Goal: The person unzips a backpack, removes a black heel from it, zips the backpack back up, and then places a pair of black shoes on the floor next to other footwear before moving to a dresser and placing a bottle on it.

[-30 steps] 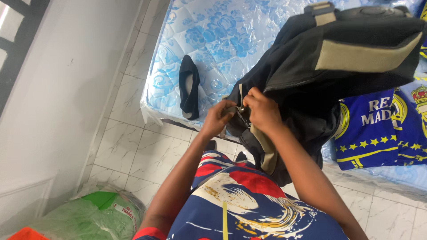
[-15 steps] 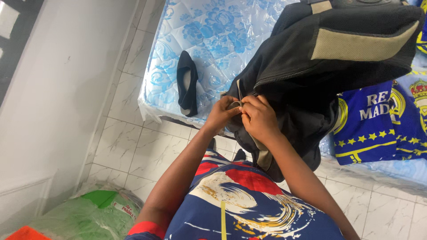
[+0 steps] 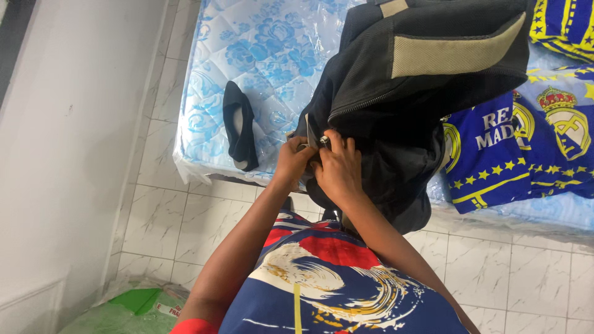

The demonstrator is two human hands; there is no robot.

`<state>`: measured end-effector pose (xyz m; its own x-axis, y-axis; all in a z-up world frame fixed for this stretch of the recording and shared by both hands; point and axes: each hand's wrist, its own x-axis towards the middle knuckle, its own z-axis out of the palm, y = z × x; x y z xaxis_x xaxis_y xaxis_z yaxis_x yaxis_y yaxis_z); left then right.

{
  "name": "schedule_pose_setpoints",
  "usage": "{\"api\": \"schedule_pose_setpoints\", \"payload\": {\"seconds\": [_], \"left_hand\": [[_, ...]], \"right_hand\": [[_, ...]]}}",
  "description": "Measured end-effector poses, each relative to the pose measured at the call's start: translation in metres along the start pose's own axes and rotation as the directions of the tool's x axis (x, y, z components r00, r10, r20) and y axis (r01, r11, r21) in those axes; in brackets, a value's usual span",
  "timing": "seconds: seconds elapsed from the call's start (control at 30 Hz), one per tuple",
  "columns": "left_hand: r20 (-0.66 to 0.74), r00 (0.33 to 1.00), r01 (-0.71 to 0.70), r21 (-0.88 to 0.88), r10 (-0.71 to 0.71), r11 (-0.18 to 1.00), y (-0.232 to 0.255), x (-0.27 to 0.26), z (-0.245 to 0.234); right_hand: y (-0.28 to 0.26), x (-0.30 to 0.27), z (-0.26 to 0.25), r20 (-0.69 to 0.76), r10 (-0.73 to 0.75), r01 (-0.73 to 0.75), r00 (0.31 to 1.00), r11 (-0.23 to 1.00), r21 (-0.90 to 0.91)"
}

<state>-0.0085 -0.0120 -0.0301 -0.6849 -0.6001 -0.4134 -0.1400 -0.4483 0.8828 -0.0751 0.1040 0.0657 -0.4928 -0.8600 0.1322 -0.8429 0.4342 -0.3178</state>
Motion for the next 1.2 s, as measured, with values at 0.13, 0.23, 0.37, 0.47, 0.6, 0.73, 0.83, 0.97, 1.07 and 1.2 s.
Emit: {"api": "schedule_pose_setpoints", "payload": {"seconds": [0.13,0.23,0.37,0.47,0.6,0.73,0.83,0.97,1.07,1.2], "left_hand": [[-0.022,0.999,-0.034,0.076,0.035,0.997,-0.003,0.002,-0.006],[-0.031,0.992,-0.118,0.177,0.125,0.977,0.000,0.001,-0.008],[-0.033,0.991,-0.123,0.176,0.131,0.977,0.005,-0.003,-0.005],[-0.007,0.993,-0.113,0.103,0.115,0.988,0.007,-0.006,-0.003],[0.000,0.998,-0.068,0.074,0.068,0.995,0.005,-0.006,-0.003],[-0.013,0.989,-0.143,0.184,0.148,0.972,0.007,-0.011,-0.002],[-0.015,0.995,-0.092,0.148,0.095,0.985,0.012,-0.015,-0.003],[-0.033,0.990,-0.135,0.097,0.139,0.986,0.015,-0.007,-0.010],[-0.053,0.996,-0.083,-0.158,0.076,0.984,0.026,0.009,-0.031],[-0.093,0.871,-0.388,0.473,0.483,0.791,0.048,0.027,-0.058]], "right_hand": [[-0.005,0.005,0.005,0.027,0.049,-0.048,0.998,0.998,-0.033],[-0.003,0.008,0.005,0.063,0.078,-0.076,0.995,0.997,-0.033],[0.000,0.011,0.011,0.086,0.114,-0.113,0.990,0.994,-0.013],[0.000,0.011,0.014,0.098,0.118,-0.118,0.988,0.993,0.003],[0.002,0.004,0.000,0.107,0.074,-0.073,0.992,0.997,-0.015],[-0.002,0.001,-0.003,0.148,0.085,-0.071,0.985,0.993,-0.093],[0.001,0.002,0.004,0.128,0.095,-0.081,0.987,0.991,-0.105],[0.010,-0.001,0.012,0.065,0.089,-0.088,0.994,0.996,-0.017],[0.009,-0.007,0.012,0.046,0.049,-0.049,0.998,0.999,0.005],[0.010,-0.018,0.003,0.039,-0.030,0.029,0.999,0.999,0.030]]}}
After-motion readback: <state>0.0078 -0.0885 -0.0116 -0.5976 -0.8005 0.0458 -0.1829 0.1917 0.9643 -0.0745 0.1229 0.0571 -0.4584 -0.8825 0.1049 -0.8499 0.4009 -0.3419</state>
